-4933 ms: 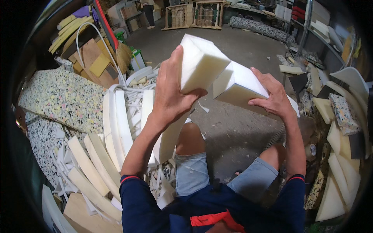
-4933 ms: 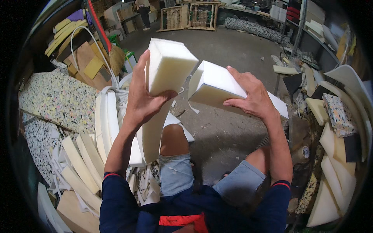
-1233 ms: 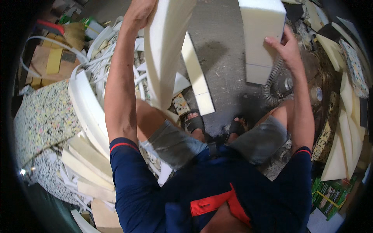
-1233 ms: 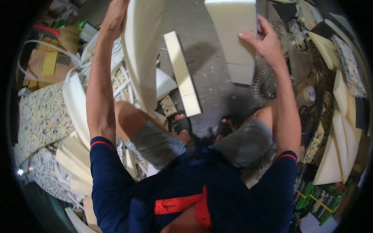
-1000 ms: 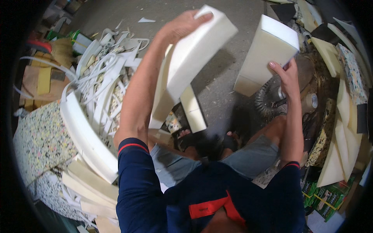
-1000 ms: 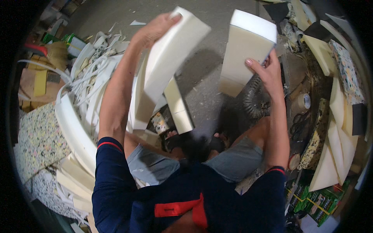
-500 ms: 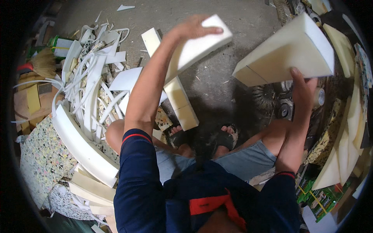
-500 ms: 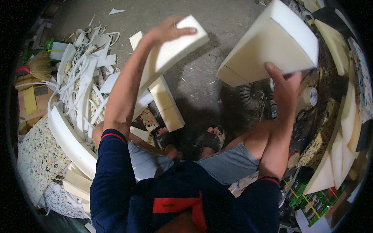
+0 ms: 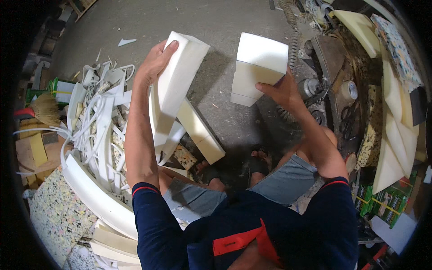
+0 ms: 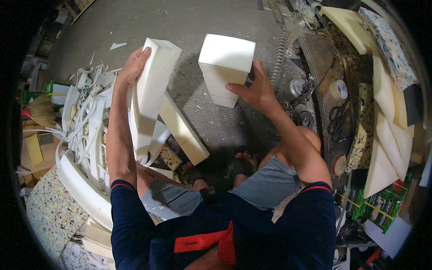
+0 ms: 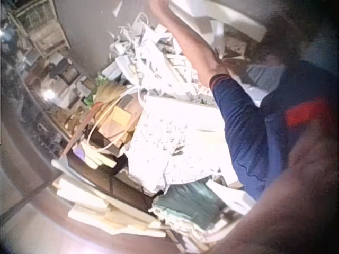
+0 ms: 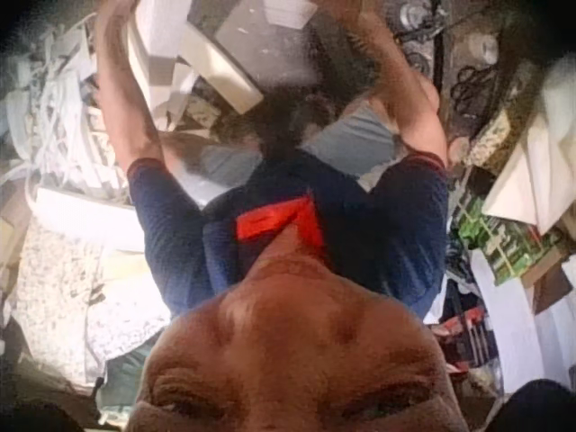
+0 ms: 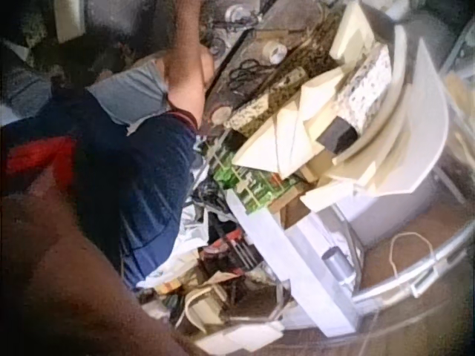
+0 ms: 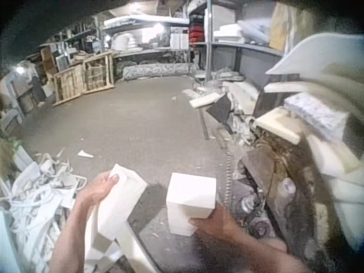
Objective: The person assembles white foam pieces into rectangular frames by joining cut edges together. They handle multiple foam blocks, aligning and pressing them to form frame shapes, then set the assembled frames aside.
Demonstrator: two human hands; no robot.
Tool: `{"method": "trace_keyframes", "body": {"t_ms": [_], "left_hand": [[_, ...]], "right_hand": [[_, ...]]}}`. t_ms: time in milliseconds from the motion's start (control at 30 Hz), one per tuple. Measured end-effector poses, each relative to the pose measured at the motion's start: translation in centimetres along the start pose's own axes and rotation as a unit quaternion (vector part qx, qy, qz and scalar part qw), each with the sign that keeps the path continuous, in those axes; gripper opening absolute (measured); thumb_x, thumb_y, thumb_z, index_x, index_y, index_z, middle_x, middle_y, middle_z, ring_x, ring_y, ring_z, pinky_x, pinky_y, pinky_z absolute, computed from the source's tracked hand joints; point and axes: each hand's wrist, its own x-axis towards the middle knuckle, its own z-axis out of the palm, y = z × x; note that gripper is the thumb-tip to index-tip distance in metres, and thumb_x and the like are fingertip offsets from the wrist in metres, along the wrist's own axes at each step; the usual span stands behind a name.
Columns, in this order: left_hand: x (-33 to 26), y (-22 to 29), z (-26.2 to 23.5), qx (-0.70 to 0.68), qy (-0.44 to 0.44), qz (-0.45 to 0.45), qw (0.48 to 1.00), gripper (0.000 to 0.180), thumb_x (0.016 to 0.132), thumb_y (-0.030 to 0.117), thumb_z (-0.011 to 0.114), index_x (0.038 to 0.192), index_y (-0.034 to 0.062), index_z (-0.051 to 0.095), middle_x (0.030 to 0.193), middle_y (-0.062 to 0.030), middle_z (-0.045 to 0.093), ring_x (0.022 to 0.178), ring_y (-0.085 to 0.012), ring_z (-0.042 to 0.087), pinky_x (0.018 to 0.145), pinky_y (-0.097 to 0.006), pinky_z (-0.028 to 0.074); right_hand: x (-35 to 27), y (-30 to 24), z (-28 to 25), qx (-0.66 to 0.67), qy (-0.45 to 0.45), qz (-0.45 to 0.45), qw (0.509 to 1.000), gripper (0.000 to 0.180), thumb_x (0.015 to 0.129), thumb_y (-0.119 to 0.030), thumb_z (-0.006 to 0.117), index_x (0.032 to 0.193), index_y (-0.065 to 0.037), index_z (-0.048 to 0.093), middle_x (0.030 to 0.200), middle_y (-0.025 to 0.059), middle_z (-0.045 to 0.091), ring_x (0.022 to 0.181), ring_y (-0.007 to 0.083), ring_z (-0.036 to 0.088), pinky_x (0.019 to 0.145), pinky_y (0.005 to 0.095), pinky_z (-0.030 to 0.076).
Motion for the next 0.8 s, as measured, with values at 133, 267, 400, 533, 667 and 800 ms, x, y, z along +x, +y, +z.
{"method": "trace_keyframes", "body": {"t_ms": [133, 267, 400, 533, 667, 800], "left_hand": [[-2.5, 6.7, -3.7, 0.212, 0.097, 0.03, 0.972, 0.057, 0.099, 0.05, 0.059, 0.13, 0.0029, 0.064, 0.11, -0.0139, 0.073, 0.094, -0.022, 0.068, 0.087, -0.039, 0.053], [-6.7, 15.6, -10.1, 0.243, 0.211, -0.015, 0.947, 0.037, 0.106, 0.032, 0.05, 0.121, 0.0039, 0.068, 0.101, -0.0116, 0.074, 0.078, -0.0174, 0.07, 0.066, -0.032, 0.059], [-6.8, 12.9, -15.2, 0.355, 0.22, -0.004, 0.909, 0.054, 0.095, 0.048, 0.062, 0.122, 0.0014, 0.067, 0.103, -0.0154, 0.073, 0.085, -0.0231, 0.07, 0.074, -0.038, 0.057], [-4.5, -0.7, -15.2, 0.46, 0.104, -0.156, 0.868, 0.076, 0.083, 0.064, 0.073, 0.123, -0.0011, 0.067, 0.105, -0.0191, 0.072, 0.091, -0.0288, 0.069, 0.082, -0.044, 0.055], [-8.5, -16.2, -8.1, 0.354, -0.063, -0.234, 0.903, 0.107, 0.077, 0.074, 0.072, 0.147, -0.003, 0.048, 0.121, -0.0277, 0.068, 0.117, -0.036, 0.064, 0.102, -0.046, 0.049], [-11.3, -22.6, -1.1, 0.321, -0.227, -0.219, 0.893, 0.106, 0.075, 0.074, 0.075, 0.146, -0.0013, 0.05, 0.129, -0.0281, 0.065, 0.126, -0.0374, 0.06, 0.106, -0.047, 0.047]], "right_hand": [[-0.3, -0.4, 0.7, 0.032, -0.021, 0.002, 0.999, 0.07, 0.081, -0.013, 0.085, 0.136, 0.0, 0.044, 0.124, 0.0137, 0.06, 0.115, 0.0256, 0.062, 0.096, 0.0397, 0.055], [0.0, -0.7, 0.8, 0.076, -0.034, -0.006, 0.996, 0.063, 0.084, -0.008, 0.082, 0.136, 0.0, 0.047, 0.121, 0.0119, 0.066, 0.108, 0.0228, 0.066, 0.094, 0.0368, 0.055], [1.2, -0.3, 0.3, 0.159, -0.034, 0.032, 0.986, 0.044, 0.084, -0.007, 0.082, 0.122, 0.002, 0.061, 0.115, 0.0111, 0.07, 0.108, 0.0214, 0.066, 0.094, 0.0374, 0.054], [1.6, 0.1, 0.1, 0.217, -0.035, 0.018, 0.975, 0.046, 0.085, -0.01, 0.082, 0.123, 0.002, 0.061, 0.117, 0.0107, 0.069, 0.112, 0.0214, 0.064, 0.098, 0.0387, 0.052], [1.5, 0.2, -0.3, 0.186, -0.076, 0.026, 0.979, 0.053, 0.085, -0.011, 0.082, 0.13, 0.001, 0.056, 0.122, 0.0116, 0.066, 0.116, 0.0226, 0.062, 0.101, 0.04, 0.05], [1.7, 0.0, -0.4, 0.2, -0.083, 0.028, 0.976, 0.058, 0.085, -0.015, 0.083, 0.133, 0.001, 0.054, 0.122, 0.0118, 0.066, 0.117, 0.0233, 0.061, 0.103, 0.0402, 0.049]]}}
